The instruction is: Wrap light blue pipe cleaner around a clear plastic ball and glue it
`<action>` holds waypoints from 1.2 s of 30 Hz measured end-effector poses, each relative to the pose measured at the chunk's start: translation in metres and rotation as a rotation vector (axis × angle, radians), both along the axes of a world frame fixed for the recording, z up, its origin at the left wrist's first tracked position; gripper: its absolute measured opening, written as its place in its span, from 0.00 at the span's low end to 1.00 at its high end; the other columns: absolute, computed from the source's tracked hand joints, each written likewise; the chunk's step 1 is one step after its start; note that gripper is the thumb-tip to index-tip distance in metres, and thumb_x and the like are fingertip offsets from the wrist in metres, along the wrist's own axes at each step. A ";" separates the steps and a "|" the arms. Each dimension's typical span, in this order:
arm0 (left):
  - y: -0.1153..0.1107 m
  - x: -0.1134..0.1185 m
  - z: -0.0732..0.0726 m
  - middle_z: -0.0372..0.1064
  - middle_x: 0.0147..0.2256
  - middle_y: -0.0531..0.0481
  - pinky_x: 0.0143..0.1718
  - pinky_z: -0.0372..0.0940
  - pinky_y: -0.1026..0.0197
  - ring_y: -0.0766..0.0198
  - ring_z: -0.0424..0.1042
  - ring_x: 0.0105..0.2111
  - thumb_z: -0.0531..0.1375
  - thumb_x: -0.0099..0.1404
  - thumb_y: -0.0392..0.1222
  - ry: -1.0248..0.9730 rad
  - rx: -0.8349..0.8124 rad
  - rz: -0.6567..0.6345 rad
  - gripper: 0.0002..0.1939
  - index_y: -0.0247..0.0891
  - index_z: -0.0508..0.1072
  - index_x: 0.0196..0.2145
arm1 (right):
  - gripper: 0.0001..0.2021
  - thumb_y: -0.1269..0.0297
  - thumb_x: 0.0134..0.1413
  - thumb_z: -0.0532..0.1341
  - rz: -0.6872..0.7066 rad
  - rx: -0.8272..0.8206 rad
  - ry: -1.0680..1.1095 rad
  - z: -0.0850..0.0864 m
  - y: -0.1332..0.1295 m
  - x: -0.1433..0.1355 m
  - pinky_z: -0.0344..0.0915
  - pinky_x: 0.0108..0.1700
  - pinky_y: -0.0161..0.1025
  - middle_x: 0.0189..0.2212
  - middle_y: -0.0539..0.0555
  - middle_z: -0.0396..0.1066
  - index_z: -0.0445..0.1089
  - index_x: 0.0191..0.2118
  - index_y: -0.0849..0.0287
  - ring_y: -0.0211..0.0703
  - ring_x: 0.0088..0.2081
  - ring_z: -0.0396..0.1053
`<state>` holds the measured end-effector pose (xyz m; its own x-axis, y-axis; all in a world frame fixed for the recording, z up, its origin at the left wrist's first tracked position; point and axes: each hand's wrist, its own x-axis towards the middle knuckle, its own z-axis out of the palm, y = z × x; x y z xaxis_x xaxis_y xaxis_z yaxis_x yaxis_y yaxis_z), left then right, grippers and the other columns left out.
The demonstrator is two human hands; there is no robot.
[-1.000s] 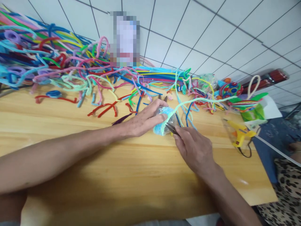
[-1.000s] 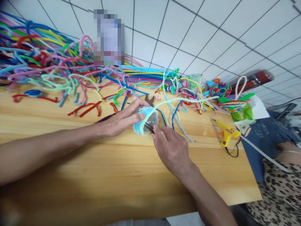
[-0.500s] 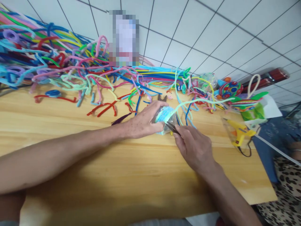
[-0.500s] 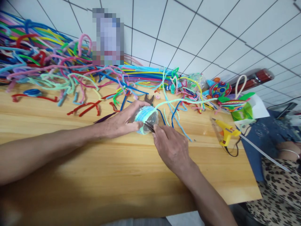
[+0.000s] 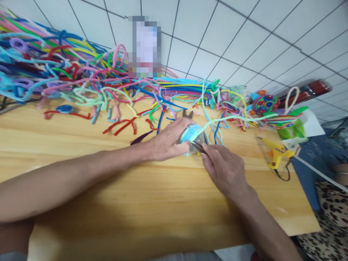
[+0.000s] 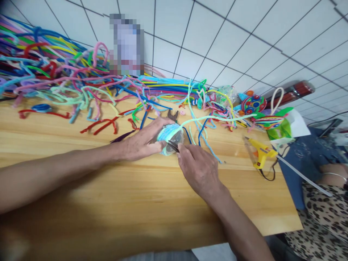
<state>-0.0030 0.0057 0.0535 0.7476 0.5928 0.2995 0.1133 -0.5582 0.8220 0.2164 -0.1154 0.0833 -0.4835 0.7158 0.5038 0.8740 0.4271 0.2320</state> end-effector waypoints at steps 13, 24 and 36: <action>-0.001 0.001 -0.002 0.71 0.59 0.37 0.65 0.69 0.39 0.45 0.72 0.60 0.59 0.66 0.41 0.002 0.037 0.000 0.27 0.39 0.65 0.62 | 0.14 0.71 0.72 0.63 0.067 -0.095 0.176 -0.006 -0.002 0.005 0.73 0.38 0.39 0.40 0.56 0.84 0.71 0.59 0.56 0.45 0.36 0.81; -0.004 0.007 -0.002 0.72 0.59 0.37 0.65 0.70 0.39 0.45 0.73 0.59 0.60 0.62 0.40 -0.005 0.036 0.044 0.29 0.38 0.67 0.61 | 0.15 0.54 0.73 0.59 -0.452 -0.216 0.169 -0.015 0.005 0.113 0.67 0.36 0.43 0.33 0.58 0.82 0.80 0.46 0.57 0.52 0.34 0.77; -0.005 0.007 -0.006 0.72 0.59 0.37 0.66 0.69 0.38 0.45 0.73 0.61 0.59 0.64 0.40 -0.022 0.074 0.050 0.28 0.39 0.66 0.62 | 0.08 0.53 0.72 0.65 -0.263 -0.264 0.498 -0.008 -0.010 0.043 0.72 0.34 0.42 0.33 0.50 0.81 0.78 0.46 0.49 0.44 0.30 0.76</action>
